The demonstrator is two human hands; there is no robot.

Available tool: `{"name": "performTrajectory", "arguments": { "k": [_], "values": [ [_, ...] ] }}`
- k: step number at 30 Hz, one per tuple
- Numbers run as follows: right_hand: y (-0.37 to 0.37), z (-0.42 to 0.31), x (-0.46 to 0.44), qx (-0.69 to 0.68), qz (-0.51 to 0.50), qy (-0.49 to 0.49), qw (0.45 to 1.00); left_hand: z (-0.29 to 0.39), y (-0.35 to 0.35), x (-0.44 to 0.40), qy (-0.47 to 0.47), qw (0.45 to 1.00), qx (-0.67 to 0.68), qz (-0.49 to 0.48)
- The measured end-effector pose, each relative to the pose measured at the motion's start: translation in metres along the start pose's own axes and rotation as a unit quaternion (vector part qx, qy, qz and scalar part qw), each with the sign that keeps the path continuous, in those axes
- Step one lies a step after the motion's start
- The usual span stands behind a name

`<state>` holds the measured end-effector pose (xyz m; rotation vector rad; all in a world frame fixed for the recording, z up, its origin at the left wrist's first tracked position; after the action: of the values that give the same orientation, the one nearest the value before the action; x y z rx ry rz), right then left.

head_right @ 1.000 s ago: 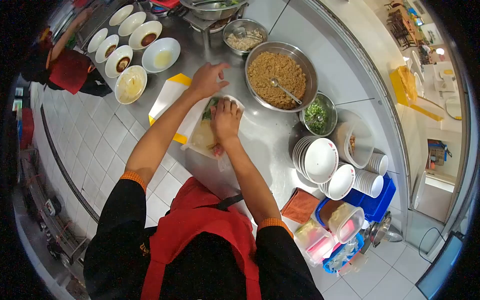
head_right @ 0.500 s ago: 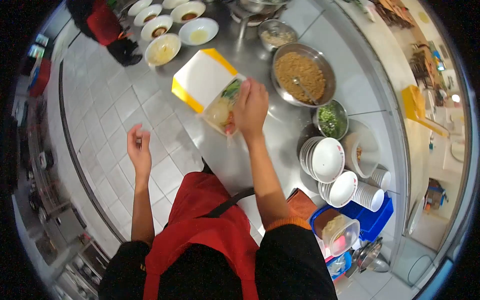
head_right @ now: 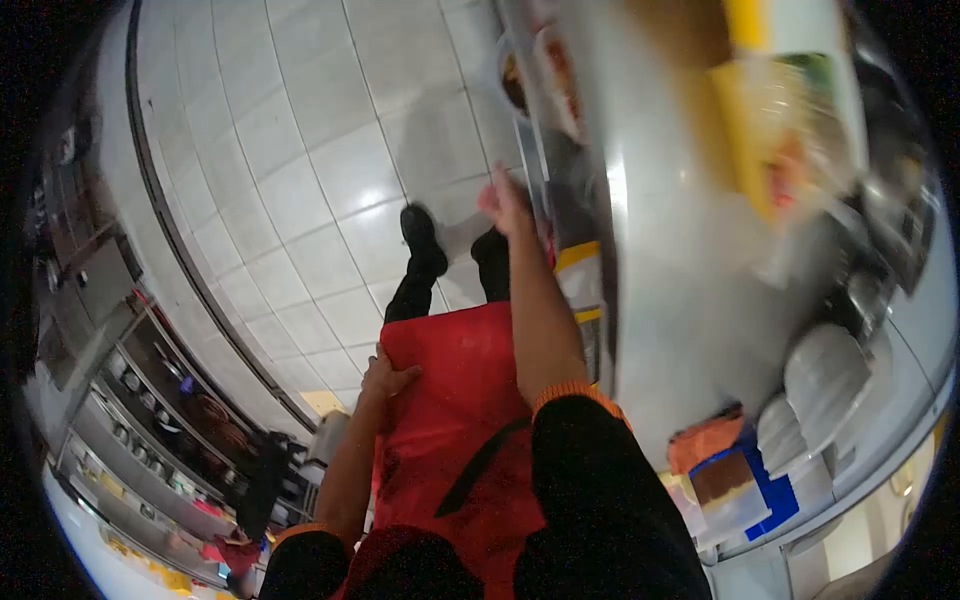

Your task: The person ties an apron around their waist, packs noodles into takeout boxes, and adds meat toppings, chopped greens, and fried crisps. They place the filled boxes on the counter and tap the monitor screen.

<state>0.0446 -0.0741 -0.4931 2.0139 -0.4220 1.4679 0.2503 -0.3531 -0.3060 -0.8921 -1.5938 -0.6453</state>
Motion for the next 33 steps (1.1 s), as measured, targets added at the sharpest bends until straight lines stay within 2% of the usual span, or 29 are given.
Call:
{"name": "performTrajectory", "arguments": {
  "k": [1, 2, 3, 4, 5, 7, 8, 10, 12, 13, 14, 15, 16, 17, 18, 19, 21, 23, 24, 25, 27, 28, 29, 30, 32, 33],
  "values": [
    [-0.023, 0.002, -0.062, -0.046, -0.002, 0.017, 0.999, -0.007, 0.003, -0.016, -0.013, 1.000, -0.009, -0.002],
    [-0.012, -0.023, -0.077, -0.076, -0.014, -0.096, 0.992, -0.014, 0.006, -0.032, -0.023, 1.000, -0.005, -0.017],
    [-0.012, -0.042, -0.093, -0.107, -0.007, -0.120, 0.987, -0.018, 0.005, -0.041, 0.001, 1.000, 0.016, 0.018],
    [-0.028, -0.060, -0.124, -0.143, 0.085, -0.128, 0.978, -0.022, 0.002, -0.048, 0.027, 0.997, 0.038, 0.056],
    [-0.027, -0.077, -0.140, -0.185, 0.026, -0.175, 0.967, -0.026, 0.001, -0.047, 0.015, 0.998, 0.041, 0.045],
    [-0.050, -0.104, -0.183, -0.177, 0.094, -0.265, 0.943, -0.025, -0.015, -0.043, 0.008, 0.996, 0.044, 0.080],
    [-0.042, -0.105, -0.179, -0.175, 0.092, -0.268, 0.943, -0.033, -0.013, -0.047, 0.023, 0.994, 0.040, 0.100],
    [-0.027, -0.087, -0.154, -0.281, 0.039, -0.179, 0.942, -0.037, -0.015, -0.051, 0.064, 0.988, 0.057, 0.126],
    [-0.043, -0.052, -0.161, -0.155, 0.096, -0.207, 0.961, -0.039, -0.021, -0.051, 0.109, 0.978, 0.081, 0.160],
    [-0.001, -0.031, -0.104, -0.203, 0.096, -0.209, 0.952, -0.030, -0.031, -0.049, 0.206, 0.953, 0.029, 0.221],
    [0.009, -0.008, -0.083, -0.176, 0.107, -0.188, 0.960, -0.018, -0.041, -0.040, 0.298, 0.912, -0.026, 0.281],
    [0.007, 0.022, -0.087, -0.190, 0.079, -0.124, 0.971, -0.010, -0.055, -0.032, 0.302, 0.908, -0.023, 0.290],
    [0.005, 0.052, -0.088, -0.190, -0.005, -0.125, 0.974, 0.002, -0.073, -0.025, 0.344, 0.902, 0.092, 0.242],
    [0.021, 0.072, -0.048, -0.176, 0.029, -0.105, 0.978, 0.011, -0.089, -0.018, 0.382, 0.881, 0.205, 0.191],
    [0.039, 0.089, -0.011, -0.147, 0.014, -0.102, 0.984, 0.018, -0.107, -0.010, 0.404, 0.863, 0.209, 0.218],
    [0.063, 0.099, 0.030, -0.131, 0.012, -0.116, 0.984, 0.022, -0.124, -0.006, 0.403, 0.846, 0.281, 0.206],
    [0.095, 0.119, 0.091, -0.063, -0.094, -0.130, 0.985, 0.029, -0.158, 0.006, 0.399, 0.814, 0.377, 0.188],
    [0.129, 0.132, 0.164, -0.077, -0.108, -0.097, 0.986, 0.030, -0.183, 0.039, 0.409, 0.770, 0.454, 0.184],
    [0.143, 0.132, 0.194, -0.070, -0.123, -0.094, 0.985, 0.016, -0.191, 0.044, 0.425, 0.729, 0.493, 0.214],
    [0.153, 0.133, 0.223, -0.057, -0.128, -0.078, 0.987, 0.002, -0.197, 0.068, 0.424, 0.721, 0.499, 0.226],
    [0.169, 0.128, 0.262, -0.039, -0.140, -0.068, 0.987, -0.019, -0.206, 0.118, 0.442, 0.673, 0.552, 0.217],
    [0.168, 0.123, 0.279, 0.036, -0.152, -0.058, 0.986, -0.022, -0.203, 0.129, 0.475, 0.640, 0.575, 0.185],
    [0.171, 0.118, 0.295, 0.114, -0.164, -0.051, 0.979, -0.030, -0.202, 0.140, 0.479, 0.631, 0.580, 0.189],
    [0.172, 0.108, 0.314, 0.123, -0.171, -0.054, 0.976, -0.037, -0.199, 0.146, 0.463, 0.637, 0.592, 0.170],
    [0.169, 0.087, 0.349, 0.268, -0.149, -0.017, 0.952, -0.047, -0.196, 0.153, 0.455, 0.633, 0.607, 0.156],
    [0.165, 0.077, 0.368, 0.277, -0.154, -0.022, 0.948, -0.052, -0.193, 0.152, 0.452, 0.635, 0.610, 0.143]
  ]
}}
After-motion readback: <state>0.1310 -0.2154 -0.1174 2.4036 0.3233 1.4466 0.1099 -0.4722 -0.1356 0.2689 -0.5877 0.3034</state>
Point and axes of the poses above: each hand's wrist, its own x-axis away from the middle knuckle, its own y-axis out of the palm, z = x × y, the point moved 6 cm from there along -x, towards the middle knuckle, and after that the axes turned 8 degrees about -z, right-handed, at the moved point
